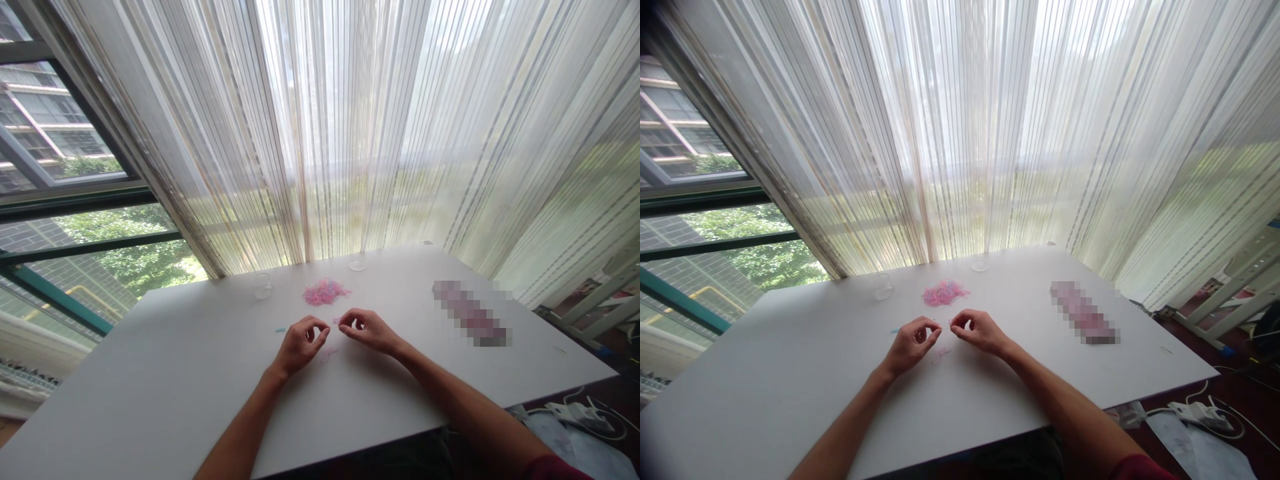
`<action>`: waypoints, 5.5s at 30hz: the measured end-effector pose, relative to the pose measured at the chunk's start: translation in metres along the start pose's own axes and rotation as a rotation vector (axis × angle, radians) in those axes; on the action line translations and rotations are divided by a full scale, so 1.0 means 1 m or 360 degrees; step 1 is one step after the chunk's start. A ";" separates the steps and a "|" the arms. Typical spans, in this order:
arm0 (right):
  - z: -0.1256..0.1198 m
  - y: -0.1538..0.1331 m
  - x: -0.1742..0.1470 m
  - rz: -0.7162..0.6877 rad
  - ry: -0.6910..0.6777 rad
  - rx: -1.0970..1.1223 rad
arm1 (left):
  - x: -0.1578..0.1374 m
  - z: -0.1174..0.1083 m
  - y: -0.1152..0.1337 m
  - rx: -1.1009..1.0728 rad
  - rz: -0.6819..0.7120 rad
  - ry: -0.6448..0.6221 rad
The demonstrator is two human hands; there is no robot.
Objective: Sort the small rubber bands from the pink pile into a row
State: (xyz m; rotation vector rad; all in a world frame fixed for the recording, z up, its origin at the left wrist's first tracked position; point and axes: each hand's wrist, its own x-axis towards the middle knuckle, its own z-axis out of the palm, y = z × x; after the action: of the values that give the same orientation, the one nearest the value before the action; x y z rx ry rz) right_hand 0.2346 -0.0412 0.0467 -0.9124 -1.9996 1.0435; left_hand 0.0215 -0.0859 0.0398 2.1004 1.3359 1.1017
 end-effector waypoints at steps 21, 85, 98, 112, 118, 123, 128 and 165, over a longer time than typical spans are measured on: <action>-0.009 0.003 0.002 -0.0015 0.0049 -0.0059 | -0.001 -0.001 0.003 0.0006 0.0021 -0.0043; -0.054 0.035 0.001 0.0041 0.0007 -0.0639 | -0.004 -0.025 0.010 0.0280 -0.0102 -0.0523; -0.046 0.032 -0.002 -0.0069 0.0033 -0.0732 | -0.003 -0.025 0.014 0.0298 -0.0098 -0.0520; -0.042 0.031 -0.001 -0.0054 0.0041 -0.0774 | -0.004 -0.024 0.013 0.0331 -0.0082 -0.0516; -0.042 0.032 -0.001 -0.0049 0.0055 -0.0771 | -0.004 -0.024 0.011 0.0315 -0.0070 -0.0505; -0.043 0.032 -0.001 -0.0122 0.0096 -0.0781 | -0.004 -0.024 0.012 0.0325 -0.0094 -0.0525; -0.042 0.034 -0.001 -0.0176 0.0060 -0.0747 | -0.003 -0.024 0.014 0.0346 -0.0119 -0.0545; -0.049 0.052 0.011 -0.0163 0.0100 -0.0600 | -0.004 -0.024 0.013 0.0337 -0.0116 -0.0538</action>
State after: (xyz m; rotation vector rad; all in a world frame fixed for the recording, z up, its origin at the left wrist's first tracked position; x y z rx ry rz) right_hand 0.2823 0.0088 0.0261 -1.0081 -2.2045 0.5823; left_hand 0.0090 -0.0967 0.0622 2.2414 1.3950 0.5615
